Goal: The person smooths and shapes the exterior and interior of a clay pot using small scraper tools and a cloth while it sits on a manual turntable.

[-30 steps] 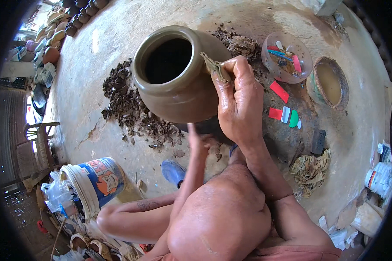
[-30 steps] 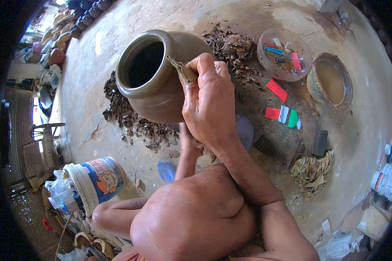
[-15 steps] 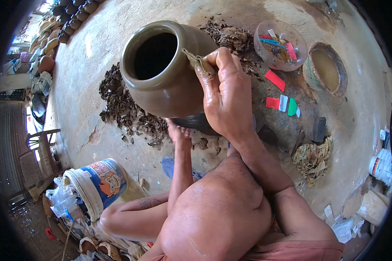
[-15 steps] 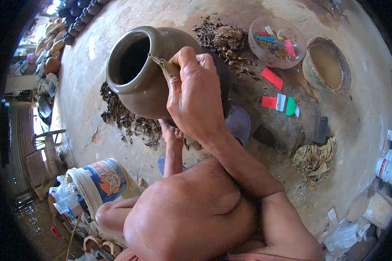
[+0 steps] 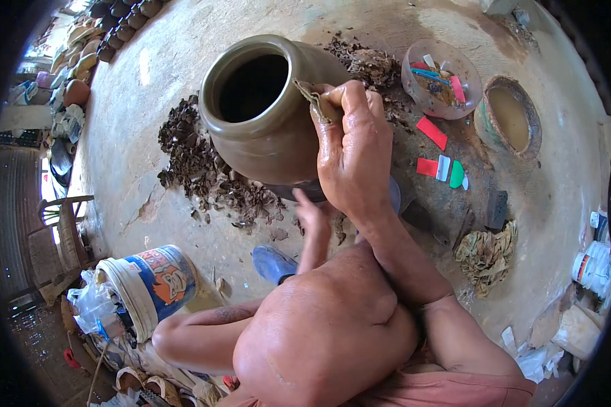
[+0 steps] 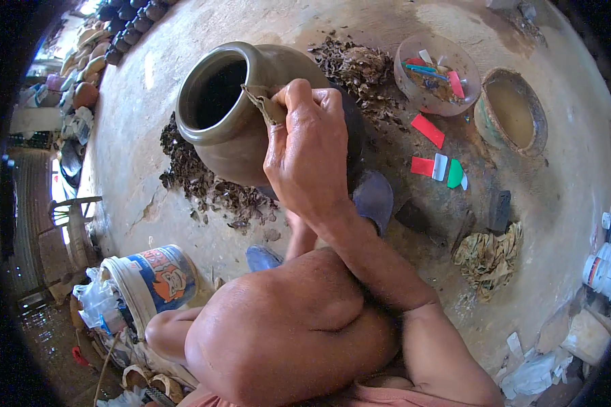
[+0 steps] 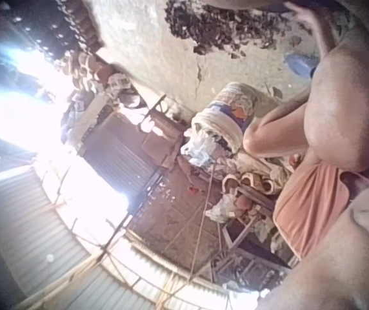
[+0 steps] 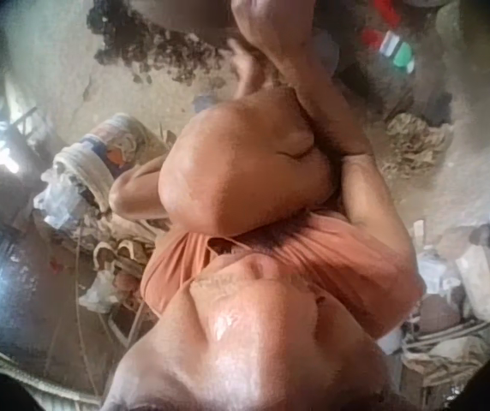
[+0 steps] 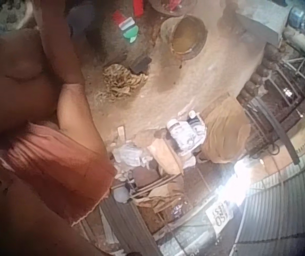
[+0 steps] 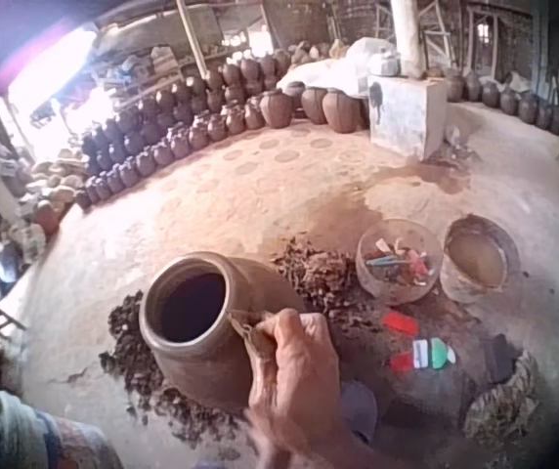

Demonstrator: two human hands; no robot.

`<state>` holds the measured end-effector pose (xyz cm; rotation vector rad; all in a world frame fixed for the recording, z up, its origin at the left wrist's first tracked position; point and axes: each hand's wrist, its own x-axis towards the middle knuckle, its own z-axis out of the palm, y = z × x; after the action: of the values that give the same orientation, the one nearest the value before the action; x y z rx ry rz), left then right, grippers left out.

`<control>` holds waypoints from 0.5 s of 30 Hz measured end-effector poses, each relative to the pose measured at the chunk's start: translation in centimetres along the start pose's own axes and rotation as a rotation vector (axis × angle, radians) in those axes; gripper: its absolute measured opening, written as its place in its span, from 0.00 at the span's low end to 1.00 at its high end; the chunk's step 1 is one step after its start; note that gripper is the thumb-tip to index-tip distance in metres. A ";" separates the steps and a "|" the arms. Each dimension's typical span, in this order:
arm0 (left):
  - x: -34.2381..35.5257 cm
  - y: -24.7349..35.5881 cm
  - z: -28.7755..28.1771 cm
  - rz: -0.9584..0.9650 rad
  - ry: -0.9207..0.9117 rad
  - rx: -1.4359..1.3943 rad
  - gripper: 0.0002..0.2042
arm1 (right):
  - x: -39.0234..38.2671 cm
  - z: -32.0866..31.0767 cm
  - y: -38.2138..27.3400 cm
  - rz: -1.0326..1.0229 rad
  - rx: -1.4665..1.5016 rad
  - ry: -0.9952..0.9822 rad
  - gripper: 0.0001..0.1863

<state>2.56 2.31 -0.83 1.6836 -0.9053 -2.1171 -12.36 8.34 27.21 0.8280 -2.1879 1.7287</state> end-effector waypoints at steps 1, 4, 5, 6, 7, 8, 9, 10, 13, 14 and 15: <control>-1.4 -1.6 0.2 -0.093 -0.043 0.047 0.32 | -0.5 -0.1 0.1 -0.017 -0.019 0.017 0.05; -0.9 -0.7 0.7 -0.100 -0.068 0.009 0.32 | -1.2 -0.1 0.0 0.021 -0.030 0.001 0.05; -0.9 0.4 0.2 -0.067 -0.047 -0.008 0.32 | -1.5 0.0 0.1 0.007 -0.023 0.002 0.05; -0.9 1.4 0.1 -0.037 -0.037 -0.016 0.32 | -1.6 0.0 0.2 0.010 -0.032 0.007 0.05; -0.7 2.5 0.0 -0.008 -0.021 -0.017 0.33 | -1.8 0.1 0.2 0.010 -0.044 -0.005 0.05; -0.3 3.6 -0.4 0.011 0.002 -0.028 0.33 | -2.0 0.2 0.0 0.011 -0.051 -0.017 0.05; 0.1 5.1 -1.2 0.036 0.034 -0.024 0.33 | -2.2 0.3 -0.1 0.019 -0.042 -0.013 0.05; 1.1 5.5 -1.8 0.014 0.070 -0.071 0.33 | -2.3 0.2 -0.3 0.007 -0.019 -0.002 0.05; 2.5 6.0 -2.2 0.002 0.114 -0.136 0.34 | -2.6 0.1 -0.6 -0.001 0.013 0.009 0.06; 2.6 6.1 -2.1 0.013 0.109 -0.132 0.34 | -2.7 0.1 -0.8 -0.008 0.023 -0.002 0.07; 2.7 6.3 -2.1 0.021 0.108 -0.132 0.34 | -2.7 0.0 -1.0 -0.015 0.034 -0.011 0.08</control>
<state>2.86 -4.62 0.81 1.6955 -0.7318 -2.0034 -9.62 8.95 26.63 0.8623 -2.1593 1.7629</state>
